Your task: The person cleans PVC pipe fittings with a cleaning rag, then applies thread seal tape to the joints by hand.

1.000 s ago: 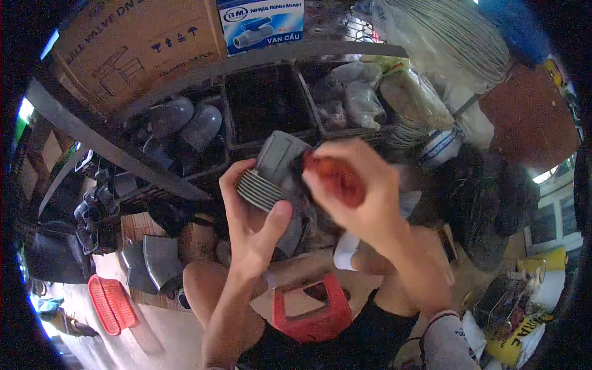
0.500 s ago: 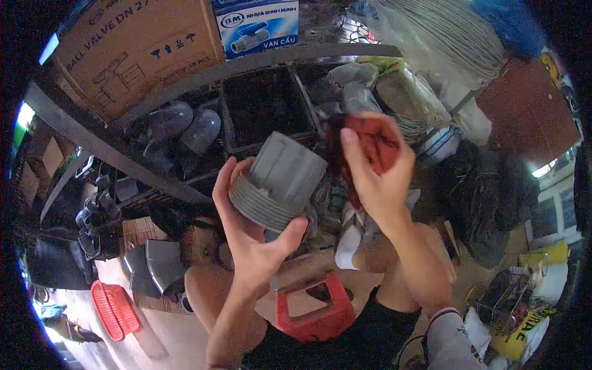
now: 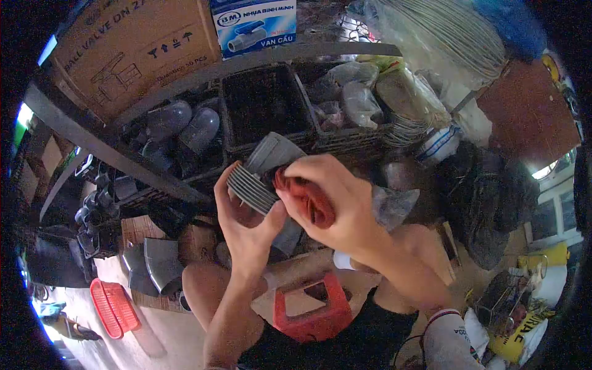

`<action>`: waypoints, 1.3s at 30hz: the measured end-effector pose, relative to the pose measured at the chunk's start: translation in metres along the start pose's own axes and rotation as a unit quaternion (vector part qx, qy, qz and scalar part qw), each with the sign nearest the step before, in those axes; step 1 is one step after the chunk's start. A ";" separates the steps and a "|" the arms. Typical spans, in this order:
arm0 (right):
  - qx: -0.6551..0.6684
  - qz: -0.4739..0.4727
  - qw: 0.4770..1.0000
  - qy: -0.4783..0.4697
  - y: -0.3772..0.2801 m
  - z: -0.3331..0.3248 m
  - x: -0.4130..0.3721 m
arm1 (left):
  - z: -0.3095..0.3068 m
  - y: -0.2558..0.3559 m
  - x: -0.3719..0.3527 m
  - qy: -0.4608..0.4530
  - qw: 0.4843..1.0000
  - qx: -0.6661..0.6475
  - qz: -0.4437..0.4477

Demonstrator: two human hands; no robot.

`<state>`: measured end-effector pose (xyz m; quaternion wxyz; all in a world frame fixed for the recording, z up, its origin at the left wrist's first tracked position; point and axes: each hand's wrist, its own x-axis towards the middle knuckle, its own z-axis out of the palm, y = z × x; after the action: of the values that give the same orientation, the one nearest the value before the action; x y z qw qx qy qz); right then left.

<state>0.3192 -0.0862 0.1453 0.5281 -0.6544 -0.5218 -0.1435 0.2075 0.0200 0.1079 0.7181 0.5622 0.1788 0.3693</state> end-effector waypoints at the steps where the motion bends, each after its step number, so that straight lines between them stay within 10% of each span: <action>1: -0.006 0.011 1.000 -0.003 0.002 -0.001 0.001 | 0.001 0.001 0.000 0.000 1.000 0.006 -0.004; 4: -0.115 0.051 0.987 0.097 0.032 -0.013 0.017 | 0.002 0.005 -0.001 -0.029 0.999 0.024 0.029; 7: 0.146 0.177 0.950 0.213 0.045 -0.019 0.014 | -0.003 0.003 0.003 -0.081 0.986 0.084 0.116; 10: 0.201 0.224 0.947 0.113 0.010 -0.019 0.001 | 0.004 0.003 0.004 -0.063 0.978 0.152 0.127; 13: 0.063 0.016 0.998 0.018 0.006 -0.010 -0.001 | 0.001 -0.005 0.004 -0.077 0.975 0.147 0.149; 15: 0.060 0.161 0.983 0.063 0.019 -0.009 -0.001 | -0.002 -0.005 0.000 -0.072 0.972 0.161 0.155; 18: 0.045 0.085 0.988 0.121 0.034 -0.008 0.005 | -0.006 -0.001 0.004 -0.095 0.910 0.263 0.308; 24: 0.021 -0.066 0.997 0.045 0.000 -0.017 0.004 | 0.005 0.011 0.006 -0.018 0.979 0.177 0.096; 27: -0.023 -0.056 0.996 0.058 0.011 -0.003 0.002 | -0.006 -0.009 0.006 -0.081 0.961 0.172 0.201; 31: 0.022 0.190 0.973 0.127 0.061 -0.027 0.021 | -0.016 0.018 0.015 -0.157 0.866 0.339 0.332; 39: 0.250 0.447 0.826 0.236 0.068 -0.064 0.024 | -0.018 0.017 0.015 -0.090 0.912 0.300 0.265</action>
<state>0.4095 -0.1204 0.1522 0.7868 -0.6081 -0.0495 0.0939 0.1994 0.0445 0.1207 0.4041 0.8091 0.0600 0.4225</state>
